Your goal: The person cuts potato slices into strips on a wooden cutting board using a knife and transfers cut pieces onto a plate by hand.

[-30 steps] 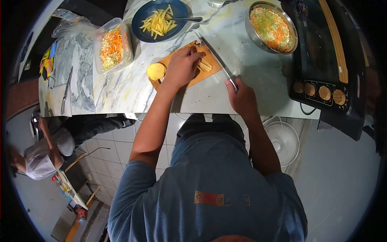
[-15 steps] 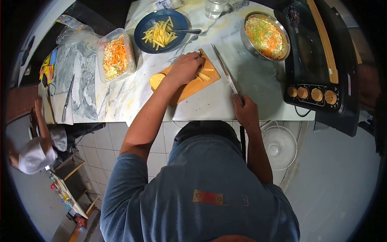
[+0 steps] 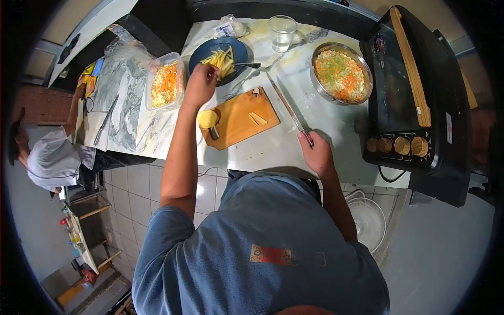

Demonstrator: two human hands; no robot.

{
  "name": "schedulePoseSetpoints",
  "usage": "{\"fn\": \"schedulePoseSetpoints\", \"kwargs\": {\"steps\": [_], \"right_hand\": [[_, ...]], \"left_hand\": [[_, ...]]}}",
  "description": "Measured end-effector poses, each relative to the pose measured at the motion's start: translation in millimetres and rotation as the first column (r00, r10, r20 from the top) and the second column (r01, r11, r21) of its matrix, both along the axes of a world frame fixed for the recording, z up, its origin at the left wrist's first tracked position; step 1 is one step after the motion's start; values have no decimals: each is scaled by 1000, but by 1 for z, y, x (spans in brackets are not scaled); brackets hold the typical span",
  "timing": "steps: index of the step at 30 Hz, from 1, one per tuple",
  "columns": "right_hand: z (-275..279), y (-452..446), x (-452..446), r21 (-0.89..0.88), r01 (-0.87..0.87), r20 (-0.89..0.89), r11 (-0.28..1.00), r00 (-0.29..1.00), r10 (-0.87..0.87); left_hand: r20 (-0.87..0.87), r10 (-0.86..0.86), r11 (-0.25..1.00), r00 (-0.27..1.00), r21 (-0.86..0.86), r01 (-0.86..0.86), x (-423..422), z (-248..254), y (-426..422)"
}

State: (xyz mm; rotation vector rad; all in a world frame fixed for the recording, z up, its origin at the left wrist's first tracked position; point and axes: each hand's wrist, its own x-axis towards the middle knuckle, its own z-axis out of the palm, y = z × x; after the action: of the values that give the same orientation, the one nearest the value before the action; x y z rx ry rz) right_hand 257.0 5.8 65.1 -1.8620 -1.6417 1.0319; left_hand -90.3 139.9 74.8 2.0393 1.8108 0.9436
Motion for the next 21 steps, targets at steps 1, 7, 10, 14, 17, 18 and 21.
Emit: {"fn": "schedulePoseSetpoints", "kwargs": {"steps": [1, 7, 10, 14, 17, 18, 21], "right_hand": [[-2, -1, 1, -20, -5, -2, 1000, 1000, 5], [-15, 3, 3, -20, -41, -93, 999, 995, 39], [-21, 7, 4, -50, -90, -90, 995, 992, 85], [-34, 14, 5, -57, -131, -89, 990, 988, 125], [-28, 13, 2, -39, -115, -127, 993, 986, 110], [-34, 11, 3, -13, -112, -147, 994, 983, 109], [-36, 9, 2, -33, -131, -151, 991, 981, 125]], "left_hand": [[-6, 4, 1000, 1000, 6, -4, -2, 2, -1], [198, 153, 962, 968, 196, -192, 4, 21, -3], [153, 226, 939, 962, 230, -257, 1, 22, 11], [-129, 283, 903, 951, 371, -218, -8, -5, 17], [-18, 173, 971, 985, 174, -167, 14, -8, -12], [119, 112, 994, 987, -27, -109, 21, -12, -23], [117, -326, 940, 938, -66, 335, 51, -34, -55]]}}
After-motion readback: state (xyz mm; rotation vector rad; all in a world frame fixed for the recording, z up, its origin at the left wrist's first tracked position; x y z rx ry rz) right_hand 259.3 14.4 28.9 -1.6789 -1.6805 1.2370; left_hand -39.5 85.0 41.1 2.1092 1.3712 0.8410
